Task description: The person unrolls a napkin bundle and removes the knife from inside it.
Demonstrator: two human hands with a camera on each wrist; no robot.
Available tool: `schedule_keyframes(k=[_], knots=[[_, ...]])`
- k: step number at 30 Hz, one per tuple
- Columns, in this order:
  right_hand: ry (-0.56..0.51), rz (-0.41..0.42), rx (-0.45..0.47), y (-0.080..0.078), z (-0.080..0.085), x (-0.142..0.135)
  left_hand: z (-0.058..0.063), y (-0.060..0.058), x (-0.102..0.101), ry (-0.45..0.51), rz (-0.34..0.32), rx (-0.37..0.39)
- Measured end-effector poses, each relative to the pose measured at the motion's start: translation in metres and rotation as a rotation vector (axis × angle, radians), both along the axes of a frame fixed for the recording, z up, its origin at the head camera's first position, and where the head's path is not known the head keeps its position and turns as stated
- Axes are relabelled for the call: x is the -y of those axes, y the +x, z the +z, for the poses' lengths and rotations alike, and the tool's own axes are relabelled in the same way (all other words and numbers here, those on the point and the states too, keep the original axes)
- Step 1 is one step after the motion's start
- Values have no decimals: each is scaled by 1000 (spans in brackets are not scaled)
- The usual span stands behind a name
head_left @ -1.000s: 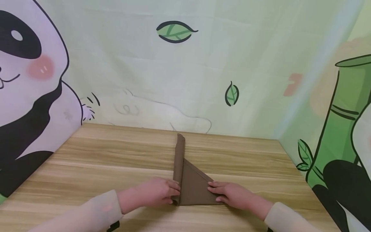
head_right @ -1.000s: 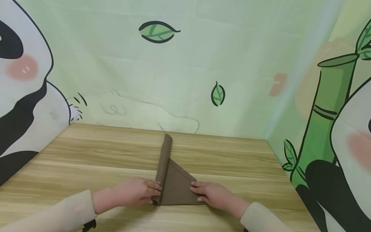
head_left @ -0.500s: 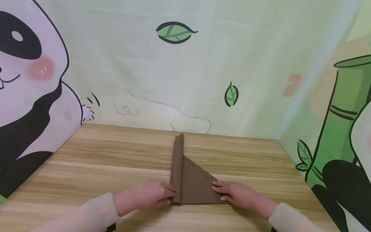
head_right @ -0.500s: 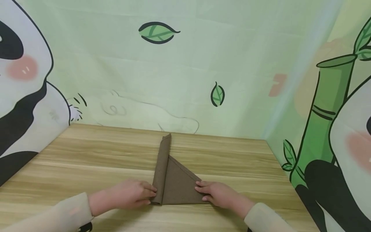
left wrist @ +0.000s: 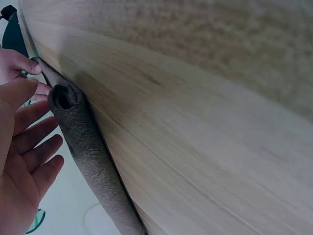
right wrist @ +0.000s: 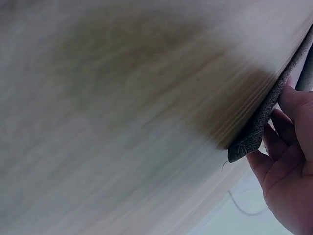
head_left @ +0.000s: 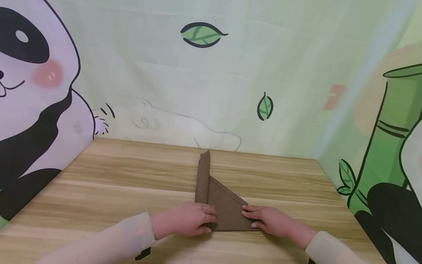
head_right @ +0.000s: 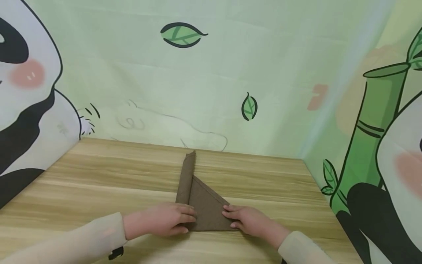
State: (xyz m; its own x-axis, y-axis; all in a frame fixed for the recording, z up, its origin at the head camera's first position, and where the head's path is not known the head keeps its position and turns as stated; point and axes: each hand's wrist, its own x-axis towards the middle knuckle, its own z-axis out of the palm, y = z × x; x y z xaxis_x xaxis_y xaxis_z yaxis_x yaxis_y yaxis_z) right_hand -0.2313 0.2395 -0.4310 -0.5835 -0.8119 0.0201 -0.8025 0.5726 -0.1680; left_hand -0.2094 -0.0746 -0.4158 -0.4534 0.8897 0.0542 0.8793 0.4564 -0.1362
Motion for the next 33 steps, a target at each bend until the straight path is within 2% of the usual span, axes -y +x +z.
schedule_keyframes(k=[6, 13, 18, 28, 33], knots=[[4, -1, -2, 0, -1, 0, -3, -2, 0, -56, 32, 29], [1, 3, -16, 0, -3, -3, -5, -3, 5, -70, 29, -14], [-9, 12, -14, 0, -3, -4, -2, -4, 12, -50, 16, -42], [-4, -2, -35, 1, -1, -15, 5, -4, 33, 58, -26, -127], [-3, -17, -49, 2, -2, -23, 4, -2, 43, 53, 4, -142]])
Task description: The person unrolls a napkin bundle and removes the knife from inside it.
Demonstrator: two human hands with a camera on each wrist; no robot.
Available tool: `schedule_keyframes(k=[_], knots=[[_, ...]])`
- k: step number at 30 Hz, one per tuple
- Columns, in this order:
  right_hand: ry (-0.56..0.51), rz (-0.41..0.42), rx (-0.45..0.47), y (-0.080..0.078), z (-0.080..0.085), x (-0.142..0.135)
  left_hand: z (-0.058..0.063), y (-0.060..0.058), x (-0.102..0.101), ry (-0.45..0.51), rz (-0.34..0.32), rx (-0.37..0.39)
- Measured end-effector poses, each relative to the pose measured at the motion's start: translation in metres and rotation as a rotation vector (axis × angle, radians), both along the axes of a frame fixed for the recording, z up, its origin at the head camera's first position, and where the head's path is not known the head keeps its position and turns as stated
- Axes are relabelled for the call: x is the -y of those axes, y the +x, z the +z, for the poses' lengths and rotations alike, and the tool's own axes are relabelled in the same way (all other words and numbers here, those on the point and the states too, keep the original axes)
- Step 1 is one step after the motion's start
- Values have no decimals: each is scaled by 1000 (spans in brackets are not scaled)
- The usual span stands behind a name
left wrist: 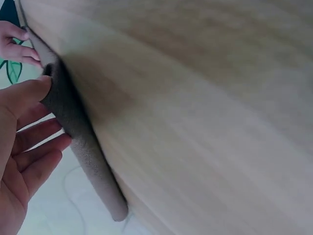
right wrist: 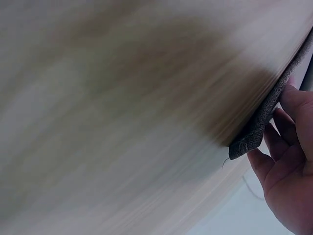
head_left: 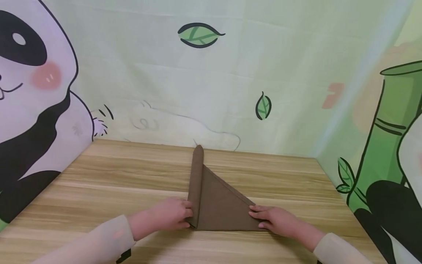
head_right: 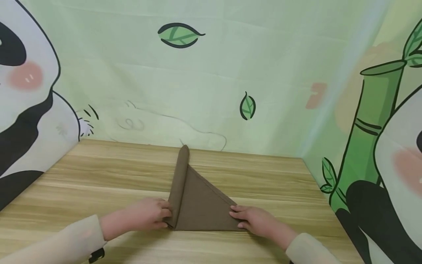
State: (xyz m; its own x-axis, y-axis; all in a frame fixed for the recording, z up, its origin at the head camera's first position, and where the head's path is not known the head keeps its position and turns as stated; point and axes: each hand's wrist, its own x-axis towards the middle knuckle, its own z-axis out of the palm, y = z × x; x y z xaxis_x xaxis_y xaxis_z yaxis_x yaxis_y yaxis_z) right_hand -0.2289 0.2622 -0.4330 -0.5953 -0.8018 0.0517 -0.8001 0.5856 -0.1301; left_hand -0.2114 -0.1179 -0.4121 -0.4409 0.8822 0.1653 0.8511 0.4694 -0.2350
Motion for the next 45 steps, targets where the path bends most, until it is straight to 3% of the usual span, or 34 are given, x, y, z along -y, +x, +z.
schedule_keyframes(k=[10, 17, 28, 33, 45], knots=[[-15, -6, 3, 1, -2, -13, -6, 9, 6, 21, 88, 142], [-18, -1, 12, 1, -3, -14, -6, 2, -5, 79, 48, 96], [-15, -6, 16, 1, 0, -13, -6, -15, -33, -60, 72, 154], [-18, -9, 16, 0, -1, -17, -7, -16, -35, -89, 68, 140], [-32, -15, 24, -1, -1, -23, -5, -18, -23, -8, 76, 159]])
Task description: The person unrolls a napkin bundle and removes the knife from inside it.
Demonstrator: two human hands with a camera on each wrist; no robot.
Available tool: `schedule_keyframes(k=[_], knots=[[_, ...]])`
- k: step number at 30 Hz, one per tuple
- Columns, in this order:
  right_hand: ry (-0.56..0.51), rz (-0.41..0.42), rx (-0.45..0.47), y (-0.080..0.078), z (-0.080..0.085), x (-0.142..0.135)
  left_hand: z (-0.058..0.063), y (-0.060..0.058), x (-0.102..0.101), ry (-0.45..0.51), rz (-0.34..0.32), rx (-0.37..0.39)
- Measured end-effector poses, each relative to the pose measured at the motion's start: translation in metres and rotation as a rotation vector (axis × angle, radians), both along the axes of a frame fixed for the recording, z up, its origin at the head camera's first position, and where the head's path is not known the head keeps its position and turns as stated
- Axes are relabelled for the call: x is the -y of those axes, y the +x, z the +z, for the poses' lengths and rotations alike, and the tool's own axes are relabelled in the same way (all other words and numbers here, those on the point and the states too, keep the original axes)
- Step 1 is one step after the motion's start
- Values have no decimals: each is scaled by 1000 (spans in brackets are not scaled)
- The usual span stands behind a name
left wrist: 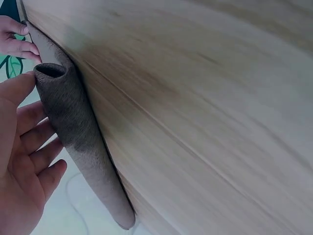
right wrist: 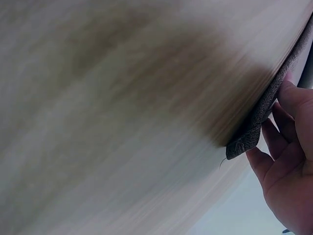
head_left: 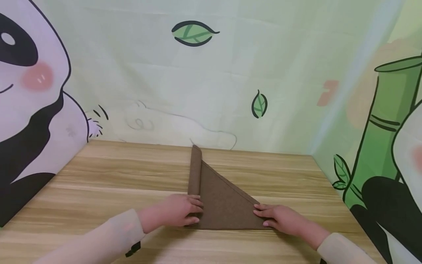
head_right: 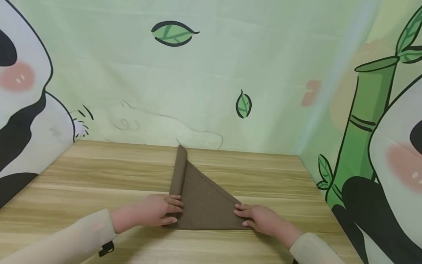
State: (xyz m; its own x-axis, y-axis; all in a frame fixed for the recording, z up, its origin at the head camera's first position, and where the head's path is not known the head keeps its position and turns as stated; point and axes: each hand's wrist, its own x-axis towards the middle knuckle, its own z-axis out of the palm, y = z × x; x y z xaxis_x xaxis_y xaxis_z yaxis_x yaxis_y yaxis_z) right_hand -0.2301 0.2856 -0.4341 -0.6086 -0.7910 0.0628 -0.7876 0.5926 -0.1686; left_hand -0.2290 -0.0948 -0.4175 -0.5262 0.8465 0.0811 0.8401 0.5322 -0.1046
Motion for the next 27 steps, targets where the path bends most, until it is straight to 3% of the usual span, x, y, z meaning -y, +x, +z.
schedule_keyframes(k=[9, 13, 18, 27], knots=[[7, -2, -21, 0, 2, -5, 4, 3, 15, 11, 52, 20], [13, -12, -5, 1, 4, -9, 8, 5, 21, 44, 44, 27], [8, -4, -33, -1, 1, -16, 6, 6, 27, 34, 45, 10], [7, -9, -18, -2, 0, -23, 1, 10, 29, 23, 60, 67]])
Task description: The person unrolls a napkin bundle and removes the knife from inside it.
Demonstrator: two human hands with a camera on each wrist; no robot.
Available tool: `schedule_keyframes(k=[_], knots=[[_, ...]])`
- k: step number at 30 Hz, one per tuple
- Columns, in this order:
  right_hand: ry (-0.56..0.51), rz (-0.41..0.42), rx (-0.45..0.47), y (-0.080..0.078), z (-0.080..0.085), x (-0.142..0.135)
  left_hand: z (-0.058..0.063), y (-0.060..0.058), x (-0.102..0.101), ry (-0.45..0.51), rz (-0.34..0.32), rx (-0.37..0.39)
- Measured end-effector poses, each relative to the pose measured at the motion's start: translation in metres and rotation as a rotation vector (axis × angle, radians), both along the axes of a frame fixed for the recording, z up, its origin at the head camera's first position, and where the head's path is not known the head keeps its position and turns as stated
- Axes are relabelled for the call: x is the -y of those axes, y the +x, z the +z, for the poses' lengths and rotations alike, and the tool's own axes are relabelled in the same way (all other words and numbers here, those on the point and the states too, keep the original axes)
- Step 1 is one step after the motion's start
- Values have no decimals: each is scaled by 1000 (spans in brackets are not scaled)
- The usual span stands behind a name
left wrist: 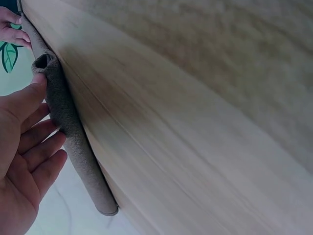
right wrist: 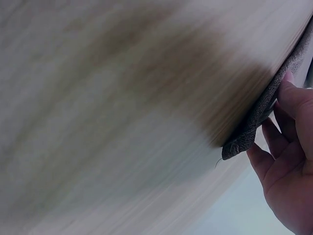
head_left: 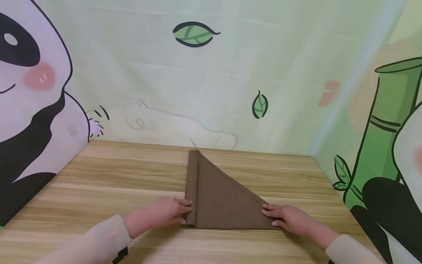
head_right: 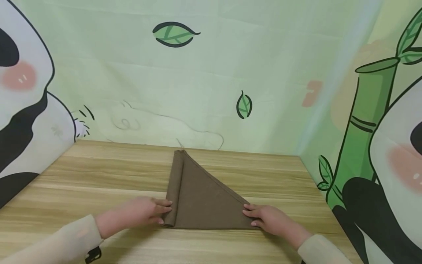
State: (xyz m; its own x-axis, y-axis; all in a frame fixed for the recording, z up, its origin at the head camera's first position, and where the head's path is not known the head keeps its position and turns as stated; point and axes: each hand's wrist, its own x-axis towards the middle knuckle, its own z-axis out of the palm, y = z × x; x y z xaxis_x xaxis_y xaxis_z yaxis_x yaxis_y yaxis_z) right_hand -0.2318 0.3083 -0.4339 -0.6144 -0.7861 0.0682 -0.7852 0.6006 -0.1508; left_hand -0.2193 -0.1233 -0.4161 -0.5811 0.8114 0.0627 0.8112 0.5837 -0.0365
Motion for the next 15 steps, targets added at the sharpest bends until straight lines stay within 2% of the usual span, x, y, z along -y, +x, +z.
schedule_keyframes(k=[4, 9, 11, 15], knots=[[11, -21, 25, 1, 2, 0, 1, 1, -3, 30, 6, 6], [15, -29, 38, 2, 3, 1, 0, -3, -12, 74, 1, -52], [13, -32, 43, 1, 2, 1, 0, -4, -18, 58, -12, -70], [5, -39, 44, 1, 2, -1, 1, -6, -31, -3, -34, -47]])
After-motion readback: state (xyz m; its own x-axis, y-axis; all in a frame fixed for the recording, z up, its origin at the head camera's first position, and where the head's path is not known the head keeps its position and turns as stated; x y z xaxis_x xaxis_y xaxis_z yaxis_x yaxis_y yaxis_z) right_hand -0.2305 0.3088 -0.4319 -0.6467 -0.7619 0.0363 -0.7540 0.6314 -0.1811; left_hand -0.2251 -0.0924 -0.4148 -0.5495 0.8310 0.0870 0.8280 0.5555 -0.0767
